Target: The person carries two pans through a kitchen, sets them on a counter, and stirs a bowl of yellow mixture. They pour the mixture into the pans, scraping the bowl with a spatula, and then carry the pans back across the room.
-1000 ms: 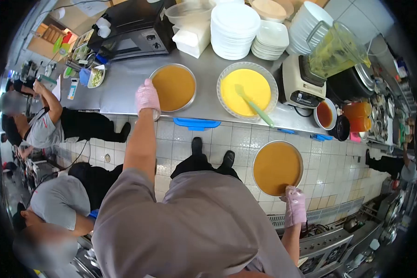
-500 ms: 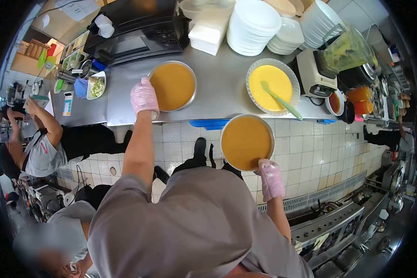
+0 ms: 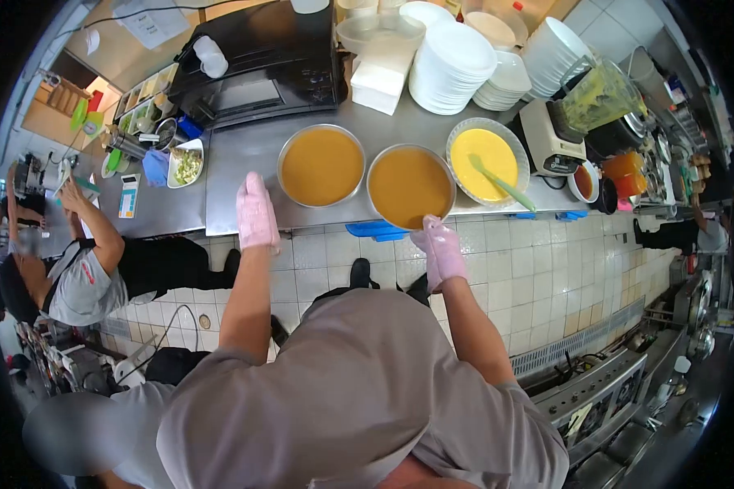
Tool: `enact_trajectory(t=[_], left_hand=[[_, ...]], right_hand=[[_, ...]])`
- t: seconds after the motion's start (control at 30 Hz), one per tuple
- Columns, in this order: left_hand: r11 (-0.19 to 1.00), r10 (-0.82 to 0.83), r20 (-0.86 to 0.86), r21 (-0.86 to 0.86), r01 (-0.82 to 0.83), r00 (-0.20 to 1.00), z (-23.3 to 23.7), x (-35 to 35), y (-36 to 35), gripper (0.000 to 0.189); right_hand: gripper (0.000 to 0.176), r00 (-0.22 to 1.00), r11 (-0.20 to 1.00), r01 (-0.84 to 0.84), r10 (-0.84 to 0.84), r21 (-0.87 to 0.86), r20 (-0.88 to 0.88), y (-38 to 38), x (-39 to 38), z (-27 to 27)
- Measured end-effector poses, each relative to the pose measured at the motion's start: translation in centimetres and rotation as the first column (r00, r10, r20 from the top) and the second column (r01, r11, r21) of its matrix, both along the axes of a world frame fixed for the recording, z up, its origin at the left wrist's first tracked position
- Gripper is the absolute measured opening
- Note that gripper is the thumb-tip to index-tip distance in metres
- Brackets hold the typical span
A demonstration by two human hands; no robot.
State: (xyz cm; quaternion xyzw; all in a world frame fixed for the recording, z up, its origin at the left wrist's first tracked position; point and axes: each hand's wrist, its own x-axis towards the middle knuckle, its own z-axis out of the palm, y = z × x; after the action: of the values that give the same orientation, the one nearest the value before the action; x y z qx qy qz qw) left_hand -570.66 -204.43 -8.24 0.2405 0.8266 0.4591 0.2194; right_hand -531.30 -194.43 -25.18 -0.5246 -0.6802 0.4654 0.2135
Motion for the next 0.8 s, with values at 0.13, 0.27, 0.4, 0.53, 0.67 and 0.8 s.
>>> enact_trajectory(t=[0.13, 0.27, 0.4, 0.53, 0.67, 0.8], left_hand=[[0.914, -0.402, -0.558, -0.284, 0.288, 0.726, -2.0, 2.9, -4.3, 0.039], [0.772, -0.601, 0.055, 0.299, 0.561, 0.798, 7.5, 15.2, -1.2, 0.034], [0.724, -0.623, 0.687, 0.687, -0.057, 0.375, 13.3, 15.5, 6.2, 0.034], [0.491, -0.841, 0.48, 0.871, -0.022, 0.25, 16.9, 16.9, 9.8, 0.018], [0.565, -0.81, 0.586, 0.771, 0.293, 0.02, 16.5, 24.2, 10.0, 0.025], [0.214, -0.79, -0.556, 0.144, 0.966, 0.258, 10.5, 37.6, 13.0, 0.034]], right_hand=[[0.046, 0.991, 0.868, 0.084, -0.125, -0.49, -0.052, -0.3, -2.4, 9.5], [0.048, 0.861, 0.877, -0.179, -0.08, -0.446, -0.503, -3.1, -7.8, 24.4], [0.022, 0.85, 0.656, -0.335, 0.521, 0.676, -0.084, -5.0, -4.7, 24.8], [0.054, 0.778, 0.853, -0.521, 0.472, -0.007, -0.415, -8.7, 7.7, 26.3], [0.081, 0.452, 0.912, -0.245, -0.193, -0.329, -0.871, -4.5, 11.9, 24.8], [0.067, 0.377, 0.778, 0.17, -0.618, -0.605, -0.69, 1.1, 12.5, 20.6]])
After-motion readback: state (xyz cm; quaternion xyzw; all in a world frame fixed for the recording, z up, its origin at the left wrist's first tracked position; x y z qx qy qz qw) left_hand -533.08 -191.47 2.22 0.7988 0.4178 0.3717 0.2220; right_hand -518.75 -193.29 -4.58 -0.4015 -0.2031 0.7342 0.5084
